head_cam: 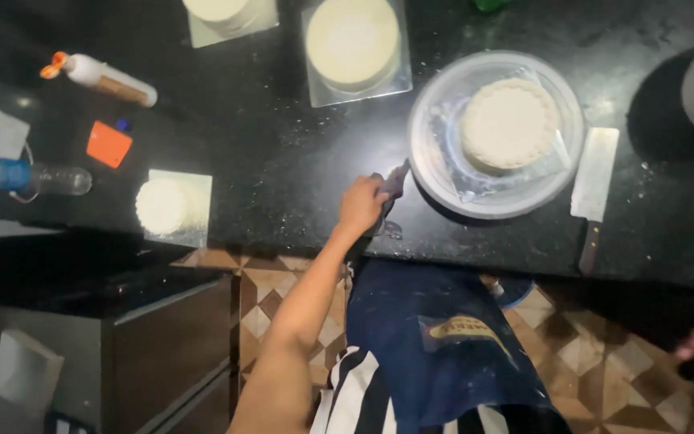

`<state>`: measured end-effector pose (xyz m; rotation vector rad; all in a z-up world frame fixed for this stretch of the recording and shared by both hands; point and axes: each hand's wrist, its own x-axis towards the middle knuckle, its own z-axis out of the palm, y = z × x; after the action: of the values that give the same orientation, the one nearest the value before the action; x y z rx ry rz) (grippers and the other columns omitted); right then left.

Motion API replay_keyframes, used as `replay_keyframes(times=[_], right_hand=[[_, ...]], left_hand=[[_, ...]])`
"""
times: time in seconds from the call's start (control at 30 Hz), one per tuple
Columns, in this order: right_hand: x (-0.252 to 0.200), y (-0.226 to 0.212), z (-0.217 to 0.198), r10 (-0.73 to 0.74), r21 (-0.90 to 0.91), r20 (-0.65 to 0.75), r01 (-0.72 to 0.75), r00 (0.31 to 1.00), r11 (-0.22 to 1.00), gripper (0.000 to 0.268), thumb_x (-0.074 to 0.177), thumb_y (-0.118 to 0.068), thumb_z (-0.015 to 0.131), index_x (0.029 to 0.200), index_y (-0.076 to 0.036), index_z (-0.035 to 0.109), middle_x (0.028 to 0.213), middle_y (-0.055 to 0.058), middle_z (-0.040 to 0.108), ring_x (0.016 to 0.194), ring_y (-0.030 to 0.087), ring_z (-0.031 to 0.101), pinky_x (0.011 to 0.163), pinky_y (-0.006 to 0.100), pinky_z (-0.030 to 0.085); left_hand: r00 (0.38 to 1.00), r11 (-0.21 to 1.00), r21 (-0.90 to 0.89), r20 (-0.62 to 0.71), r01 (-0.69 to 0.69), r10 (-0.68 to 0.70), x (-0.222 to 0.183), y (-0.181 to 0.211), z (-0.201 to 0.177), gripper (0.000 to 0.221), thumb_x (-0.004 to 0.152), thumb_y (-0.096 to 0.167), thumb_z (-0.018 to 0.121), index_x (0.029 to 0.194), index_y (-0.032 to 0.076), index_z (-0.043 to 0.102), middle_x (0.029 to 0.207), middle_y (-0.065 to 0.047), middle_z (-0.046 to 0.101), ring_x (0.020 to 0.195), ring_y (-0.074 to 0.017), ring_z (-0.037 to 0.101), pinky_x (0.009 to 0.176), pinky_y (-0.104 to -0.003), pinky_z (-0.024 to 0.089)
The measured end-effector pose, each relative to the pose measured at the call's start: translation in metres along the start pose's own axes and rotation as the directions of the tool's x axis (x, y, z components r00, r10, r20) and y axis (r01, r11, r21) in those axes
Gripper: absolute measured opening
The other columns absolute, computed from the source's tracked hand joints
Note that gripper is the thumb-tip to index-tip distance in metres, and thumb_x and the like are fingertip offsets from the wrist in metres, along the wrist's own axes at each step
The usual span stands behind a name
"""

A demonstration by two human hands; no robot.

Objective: The person smooths the sides of round cakes using a metal spatula and a rotating stand. They wipe the spatula with a cloth between cakes and handle multiple cakes one at a time, placing them on square boards.

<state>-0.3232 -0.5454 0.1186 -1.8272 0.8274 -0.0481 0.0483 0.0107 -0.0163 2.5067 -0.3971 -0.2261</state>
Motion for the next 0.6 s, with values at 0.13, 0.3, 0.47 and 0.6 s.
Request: replay_keyframes(times=[0.13, 0.3, 0.47, 0.6], right_hand=[[-0.068, -0.17, 0.191, -0.174, -0.067, 0.018, 0.174, 0.985, 0.982, 0.016, 0.101, -0.005, 0.064, 0.115, 0.003, 0.065, 0.099, 0.012, 0.069, 0.08, 0.017, 0.066, 0.069, 0.03, 0.053], [-0.023, -0.222, 0.397, -0.102, -0.106, 0.54, 0.188, 0.835, 0.977, 0.027, 0.099, -0.023, 0.06, 0.119, -0.007, 0.066, 0.076, 0.002, 0.065, 0.06, 0.011, 0.058, 0.055, 0.028, 0.049], [-0.011, -0.213, 0.515, -0.031, -0.017, 0.76, 0.068, 0.649, 0.998, 0.03, 0.099, -0.023, 0.054, 0.124, -0.007, 0.059, 0.073, 0.005, 0.062, 0.051, 0.012, 0.055, 0.046, 0.029, 0.046], [-0.011, -0.207, 0.512, -0.045, -0.138, 0.783, 0.244, 0.62, 0.96, 0.024, 0.104, -0.028, 0.054, 0.113, -0.006, 0.059, 0.07, 0.008, 0.063, 0.057, 0.018, 0.06, 0.054, 0.034, 0.048]], left_hand=[[0.846, 0.33, -0.861, 0.188, 0.386, -0.499, -0.056, -0.068, -0.006, 0.022, 0.105, 0.022, 0.072, 0.119, 0.006, 0.072, 0.109, -0.018, 0.07, 0.087, -0.0182, 0.06, 0.077, -0.038, 0.047], [0.833, -0.517, -0.825, 0.44, 0.228, -0.336, -0.108, -0.004, -0.098, 0.03, 0.095, 0.024, 0.064, 0.124, 0.018, 0.059, 0.117, -0.003, 0.066, 0.106, -0.0191, 0.063, 0.094, -0.038, 0.055], [0.944, -0.569, -0.809, 0.286, 0.147, -0.162, -0.105, -0.01, -0.042, 0.028, 0.101, 0.013, 0.069, 0.128, 0.009, 0.06, 0.121, -0.004, 0.067, 0.112, -0.0173, 0.062, 0.1, -0.034, 0.053], [0.817, 0.132, -0.984, 0.019, 0.117, -0.577, -0.086, -0.045, -0.027, 0.027, 0.094, 0.001, 0.073, 0.12, -0.005, 0.071, 0.11, -0.008, 0.073, 0.096, -0.0164, 0.065, 0.085, -0.03, 0.054]])
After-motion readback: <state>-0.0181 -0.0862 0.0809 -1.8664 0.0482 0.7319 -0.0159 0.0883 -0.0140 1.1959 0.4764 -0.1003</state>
